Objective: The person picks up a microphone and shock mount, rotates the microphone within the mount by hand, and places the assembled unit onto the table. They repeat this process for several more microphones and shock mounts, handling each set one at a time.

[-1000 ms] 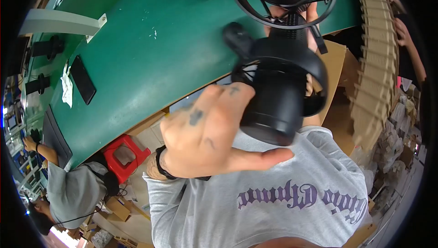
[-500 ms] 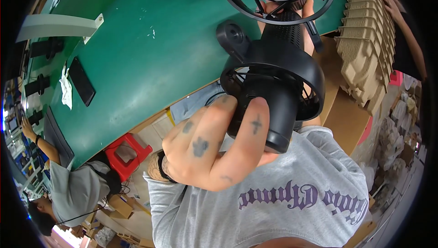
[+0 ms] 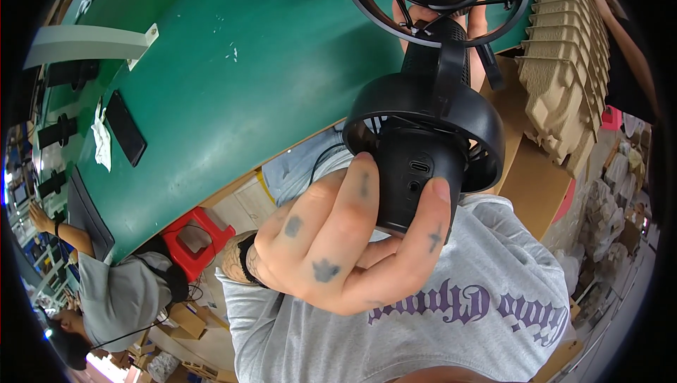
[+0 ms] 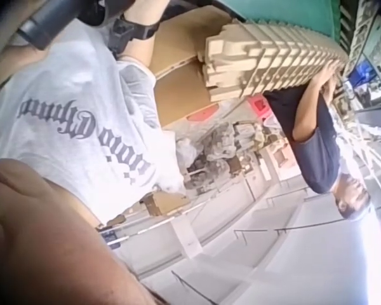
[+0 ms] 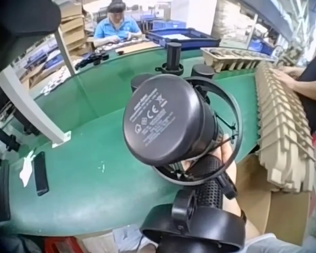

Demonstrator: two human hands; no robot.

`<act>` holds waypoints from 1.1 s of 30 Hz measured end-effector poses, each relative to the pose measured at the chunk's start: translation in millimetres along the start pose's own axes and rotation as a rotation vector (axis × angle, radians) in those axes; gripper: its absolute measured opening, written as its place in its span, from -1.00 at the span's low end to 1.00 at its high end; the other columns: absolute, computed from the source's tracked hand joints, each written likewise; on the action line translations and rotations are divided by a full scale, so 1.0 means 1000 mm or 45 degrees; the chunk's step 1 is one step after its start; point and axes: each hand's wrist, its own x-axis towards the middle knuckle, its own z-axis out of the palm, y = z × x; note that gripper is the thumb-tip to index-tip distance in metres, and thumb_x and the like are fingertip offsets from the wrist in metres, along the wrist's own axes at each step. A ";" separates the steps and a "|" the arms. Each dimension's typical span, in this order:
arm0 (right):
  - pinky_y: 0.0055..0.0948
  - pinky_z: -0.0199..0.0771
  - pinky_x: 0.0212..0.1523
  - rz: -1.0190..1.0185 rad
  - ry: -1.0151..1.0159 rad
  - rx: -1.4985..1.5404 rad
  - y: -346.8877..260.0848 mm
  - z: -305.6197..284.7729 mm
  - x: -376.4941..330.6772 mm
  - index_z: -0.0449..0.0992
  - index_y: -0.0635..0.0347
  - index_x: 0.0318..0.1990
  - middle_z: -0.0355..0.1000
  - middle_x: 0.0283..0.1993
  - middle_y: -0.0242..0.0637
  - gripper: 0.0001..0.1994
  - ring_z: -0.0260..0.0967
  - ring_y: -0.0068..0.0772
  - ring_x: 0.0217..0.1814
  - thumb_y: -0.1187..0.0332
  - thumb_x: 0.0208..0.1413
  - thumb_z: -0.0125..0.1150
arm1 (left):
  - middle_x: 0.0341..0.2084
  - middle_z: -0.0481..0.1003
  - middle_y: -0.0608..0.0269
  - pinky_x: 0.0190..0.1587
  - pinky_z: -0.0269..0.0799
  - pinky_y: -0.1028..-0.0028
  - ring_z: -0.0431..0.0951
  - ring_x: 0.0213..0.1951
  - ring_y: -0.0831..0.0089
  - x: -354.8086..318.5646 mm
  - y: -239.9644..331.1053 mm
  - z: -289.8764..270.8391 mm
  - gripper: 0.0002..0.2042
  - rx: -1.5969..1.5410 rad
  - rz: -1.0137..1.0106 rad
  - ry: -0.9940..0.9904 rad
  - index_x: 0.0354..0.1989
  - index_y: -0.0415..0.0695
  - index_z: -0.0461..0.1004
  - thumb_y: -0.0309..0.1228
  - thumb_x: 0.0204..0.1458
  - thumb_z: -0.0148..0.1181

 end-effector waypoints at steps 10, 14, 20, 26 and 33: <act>-0.15 0.37 0.19 -0.031 -0.075 0.020 -0.012 -0.011 -0.003 0.50 0.27 -0.26 0.52 -0.35 -0.08 -0.45 0.49 -0.26 -0.18 -0.04 0.32 -0.30 | -0.27 0.46 -0.02 -0.44 0.54 0.50 0.51 -0.41 0.28 0.002 0.001 -0.001 -0.55 0.042 0.152 0.002 -0.20 0.25 0.59 -0.45 -0.39 0.40; -0.17 0.38 0.17 0.016 -0.031 0.087 0.003 -0.002 -0.004 0.51 0.25 -0.28 0.51 -0.39 -0.11 -0.48 0.49 -0.28 -0.23 -0.03 0.30 -0.26 | -0.24 0.47 0.02 -0.48 0.50 0.58 0.46 -0.41 0.34 -0.003 0.003 -0.003 -0.59 0.104 0.160 -0.033 -0.22 0.34 0.59 -0.44 -0.31 0.33; -0.18 0.39 0.14 -0.001 0.022 0.183 0.003 -0.001 -0.006 0.52 0.22 -0.33 0.48 -0.47 -0.17 -0.50 0.48 -0.31 -0.31 -0.01 0.30 -0.22 | -0.20 0.50 0.16 -0.52 0.32 0.62 0.39 -0.36 0.41 -0.004 0.004 0.001 -0.69 0.278 0.415 -0.048 -0.30 0.38 0.57 -0.41 -0.23 0.22; -0.16 0.38 0.16 0.027 0.041 0.174 0.010 -0.003 -0.008 0.54 0.22 -0.33 0.49 -0.48 -0.16 -0.49 0.48 -0.26 -0.33 -0.01 0.30 -0.24 | -0.20 0.51 0.56 -0.41 0.16 0.50 0.35 -0.19 0.41 -0.010 0.002 0.004 -0.89 0.310 0.589 -0.051 -0.45 0.29 0.51 -0.28 -0.19 0.16; -0.10 0.36 0.17 0.041 0.418 0.040 0.008 0.020 -0.008 0.52 0.29 -0.27 0.49 -0.42 -0.10 -0.48 0.47 -0.24 -0.27 -0.01 0.29 -0.22 | -0.22 0.51 0.74 -0.38 0.08 0.53 0.38 -0.16 0.53 -0.008 0.007 0.004 -0.92 0.337 0.656 -0.098 -0.47 0.17 0.50 -0.22 -0.12 0.11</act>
